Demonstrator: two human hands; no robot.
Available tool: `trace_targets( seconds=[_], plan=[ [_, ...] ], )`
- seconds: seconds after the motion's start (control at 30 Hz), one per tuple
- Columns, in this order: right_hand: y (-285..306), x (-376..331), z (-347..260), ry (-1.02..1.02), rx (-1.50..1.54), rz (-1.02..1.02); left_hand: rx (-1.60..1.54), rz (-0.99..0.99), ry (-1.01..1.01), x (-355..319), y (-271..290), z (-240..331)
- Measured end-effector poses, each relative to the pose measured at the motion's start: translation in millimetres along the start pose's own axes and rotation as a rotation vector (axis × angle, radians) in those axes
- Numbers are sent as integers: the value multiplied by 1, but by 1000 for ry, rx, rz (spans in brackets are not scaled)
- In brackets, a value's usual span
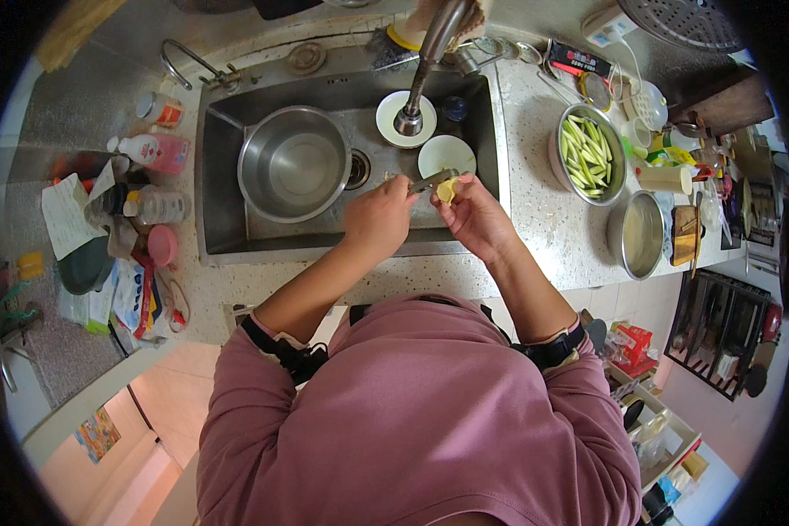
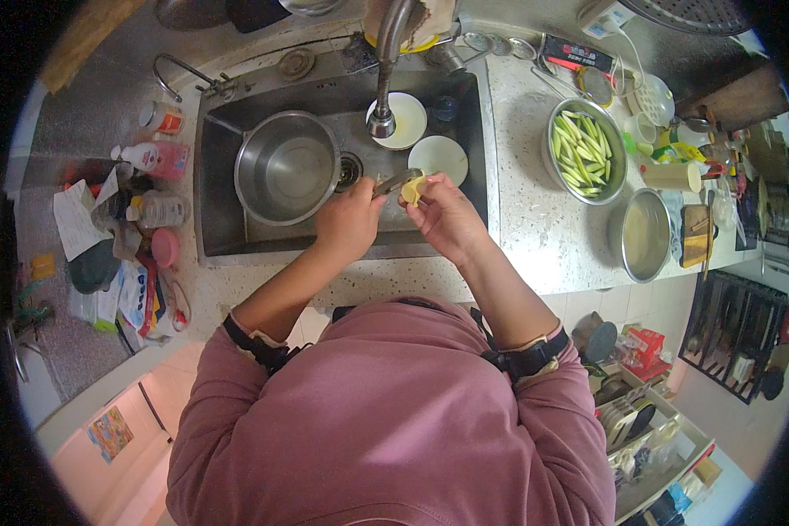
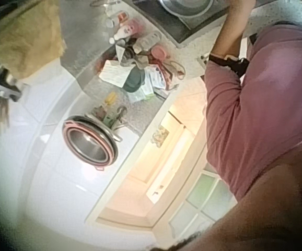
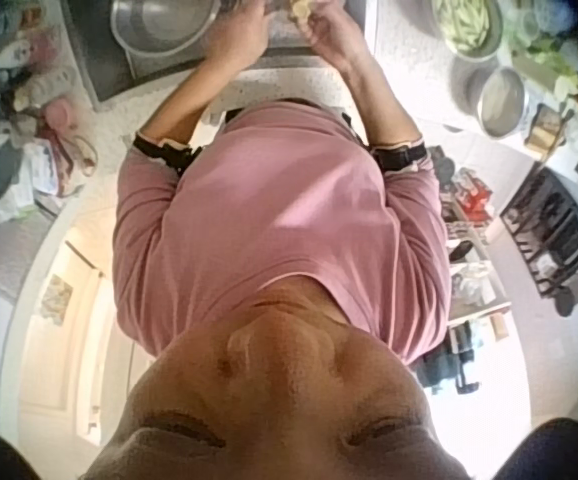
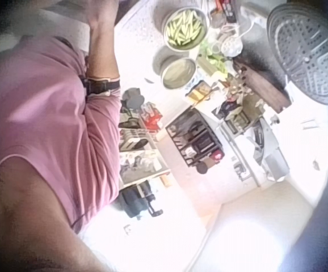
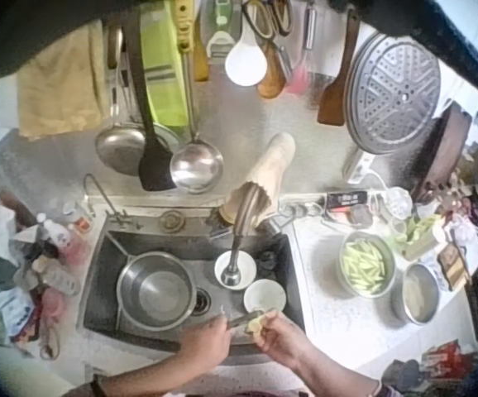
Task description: The person stirs a pot on the stove, then moves to the sink area to peel a potato with a peeler. The person holds the potato in one hand and uses the peeler in the other to remove the skin over the sink.
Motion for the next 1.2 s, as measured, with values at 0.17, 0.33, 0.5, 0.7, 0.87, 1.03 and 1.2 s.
trace_targets(
  seconds=[0.17,0.33,0.5,0.7,0.87,1.03,1.2],
  plan=[
    [-8,-6,8,-64,6,-48,-20,-16,50,5,-17,-19],
    [-37,-16,7,-47,-85,-212,31,-64,333,8,-24,-75],
    [-23,-15,-11,13,-110,-141,-410,139,264,2,3,-61],
    [-22,-7,-1,6,-138,-116,-953,54,225,4,2,-21],
    [-20,-9,-2,-10,-191,-94,-811,-33,221,8,1,-18],
    [-22,-7,-3,-28,-154,-93,-557,57,26,7,20,-2],
    [-22,-6,-5,5,-64,-71,-215,13,-17,-3,24,7]
  ],
)
Point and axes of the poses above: each hand's wrist, its own x-axis towards the middle knuckle, its own y-axis out of the back of the hand, z = x × y, the point moved 10 cm from there along x, towards the middle knuckle, and after that the axes turned 11 degrees about -x, right-handed, at the moved point
